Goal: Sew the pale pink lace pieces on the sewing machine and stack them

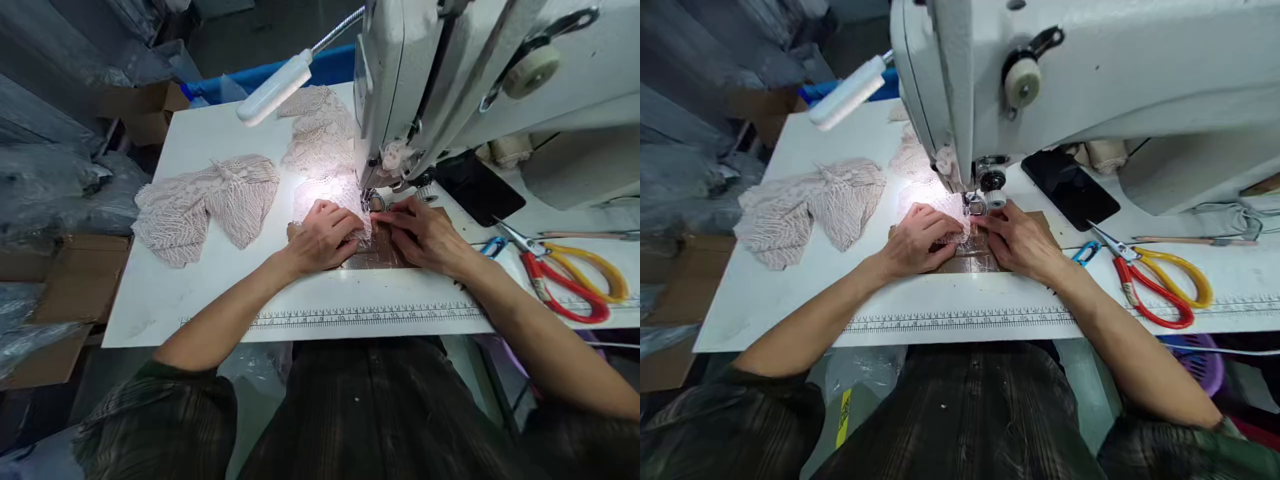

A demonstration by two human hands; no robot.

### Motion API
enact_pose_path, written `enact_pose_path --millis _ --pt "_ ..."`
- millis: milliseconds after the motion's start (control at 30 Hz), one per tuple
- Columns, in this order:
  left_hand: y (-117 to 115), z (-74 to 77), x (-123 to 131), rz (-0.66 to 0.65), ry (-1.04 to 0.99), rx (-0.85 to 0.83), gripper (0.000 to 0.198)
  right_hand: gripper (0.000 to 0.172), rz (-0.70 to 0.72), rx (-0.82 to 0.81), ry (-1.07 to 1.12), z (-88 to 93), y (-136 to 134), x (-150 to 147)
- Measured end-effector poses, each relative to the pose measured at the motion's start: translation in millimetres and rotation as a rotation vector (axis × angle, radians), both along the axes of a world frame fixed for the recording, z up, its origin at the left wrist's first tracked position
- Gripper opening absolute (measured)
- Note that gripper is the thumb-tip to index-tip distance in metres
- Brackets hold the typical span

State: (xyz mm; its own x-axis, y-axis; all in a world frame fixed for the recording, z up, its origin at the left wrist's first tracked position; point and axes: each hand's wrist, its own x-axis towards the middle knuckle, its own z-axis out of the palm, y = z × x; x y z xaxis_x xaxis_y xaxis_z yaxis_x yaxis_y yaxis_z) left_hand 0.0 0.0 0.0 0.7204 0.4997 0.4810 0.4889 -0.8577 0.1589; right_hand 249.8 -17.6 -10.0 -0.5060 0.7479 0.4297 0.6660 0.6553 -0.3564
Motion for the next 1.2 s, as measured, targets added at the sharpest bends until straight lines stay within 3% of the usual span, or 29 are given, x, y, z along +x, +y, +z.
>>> enact_pose_path --millis 400,667,933,1200 --pt "-3 0.4 1 0.008 -0.005 0.144 0.012 0.046 0.023 -0.049 -0.021 -1.8 -2 -5" --pt "-4 1.2 1 -0.082 0.099 0.183 0.017 0.042 0.059 -0.055 -0.020 -0.3 -1 -3" --pt "-19 5.9 3 -0.010 0.164 0.119 0.024 0.041 0.051 -0.017 -0.069 0.9 -2 -5" --pt "-10 11.2 4 -0.014 0.259 0.088 0.027 0.042 -0.022 -0.047 -0.124 2.4 -3 -8"
